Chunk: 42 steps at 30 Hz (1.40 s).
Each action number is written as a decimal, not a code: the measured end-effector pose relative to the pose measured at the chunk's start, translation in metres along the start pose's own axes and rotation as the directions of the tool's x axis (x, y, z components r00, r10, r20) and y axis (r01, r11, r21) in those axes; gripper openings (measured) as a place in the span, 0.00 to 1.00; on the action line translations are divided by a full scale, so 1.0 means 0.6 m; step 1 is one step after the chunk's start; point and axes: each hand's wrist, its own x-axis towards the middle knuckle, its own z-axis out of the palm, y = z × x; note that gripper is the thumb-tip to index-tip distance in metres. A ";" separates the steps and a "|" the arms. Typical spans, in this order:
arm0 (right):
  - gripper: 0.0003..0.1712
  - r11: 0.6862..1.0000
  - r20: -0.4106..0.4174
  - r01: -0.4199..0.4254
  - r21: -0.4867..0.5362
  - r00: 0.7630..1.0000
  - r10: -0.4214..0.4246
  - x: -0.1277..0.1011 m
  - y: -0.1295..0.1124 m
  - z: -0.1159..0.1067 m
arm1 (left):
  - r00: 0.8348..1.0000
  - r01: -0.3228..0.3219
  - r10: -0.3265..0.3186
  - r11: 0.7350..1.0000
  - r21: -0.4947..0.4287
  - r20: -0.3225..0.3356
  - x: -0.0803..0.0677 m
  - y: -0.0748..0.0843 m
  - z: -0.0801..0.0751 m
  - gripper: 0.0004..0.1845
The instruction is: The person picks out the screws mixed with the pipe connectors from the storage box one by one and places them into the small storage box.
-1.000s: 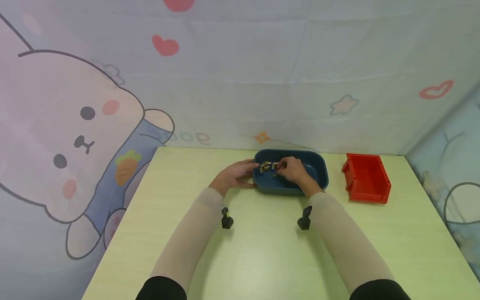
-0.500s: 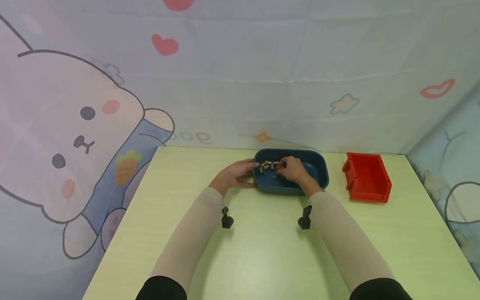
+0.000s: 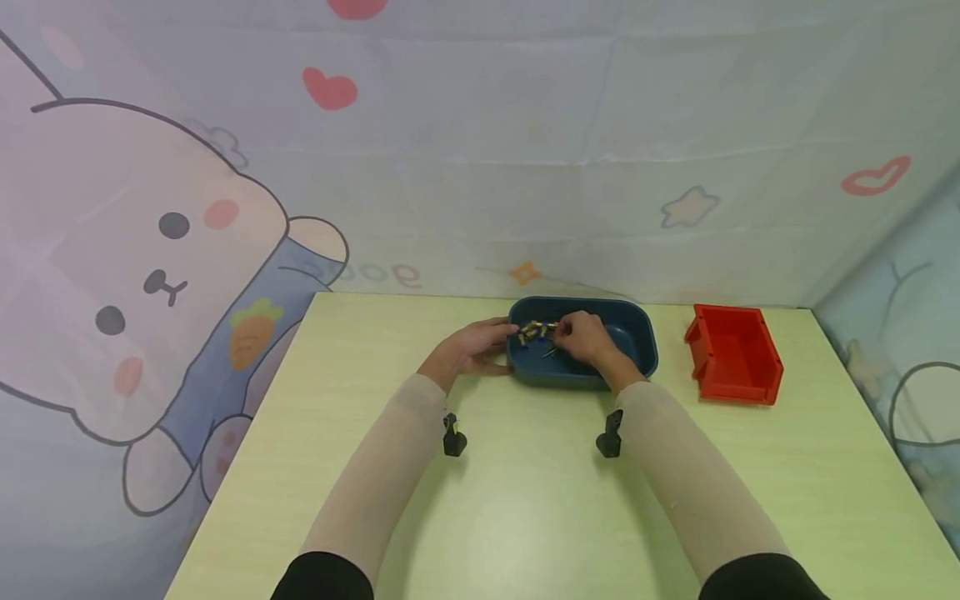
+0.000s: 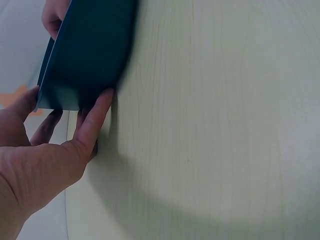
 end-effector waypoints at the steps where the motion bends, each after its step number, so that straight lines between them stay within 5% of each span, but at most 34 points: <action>1: 0.09 1.000 0.001 0.002 -0.008 1.000 -0.002 0.001 -0.001 0.000 | 1.000 0.002 -0.002 1.000 -0.004 -0.001 0.000 0.001 0.000 0.35; 23: 0.08 0.993 0.090 0.040 -0.107 0.995 -0.030 0.015 -0.003 -0.014 | 1.000 -0.006 0.006 1.000 0.001 0.023 -0.004 0.003 0.002 0.35; 42: 0.07 0.996 -0.001 0.059 -0.073 0.998 -0.060 -0.013 0.024 -0.044 | 0.999 -0.015 0.015 1.000 -0.018 0.033 -0.008 0.003 0.004 0.35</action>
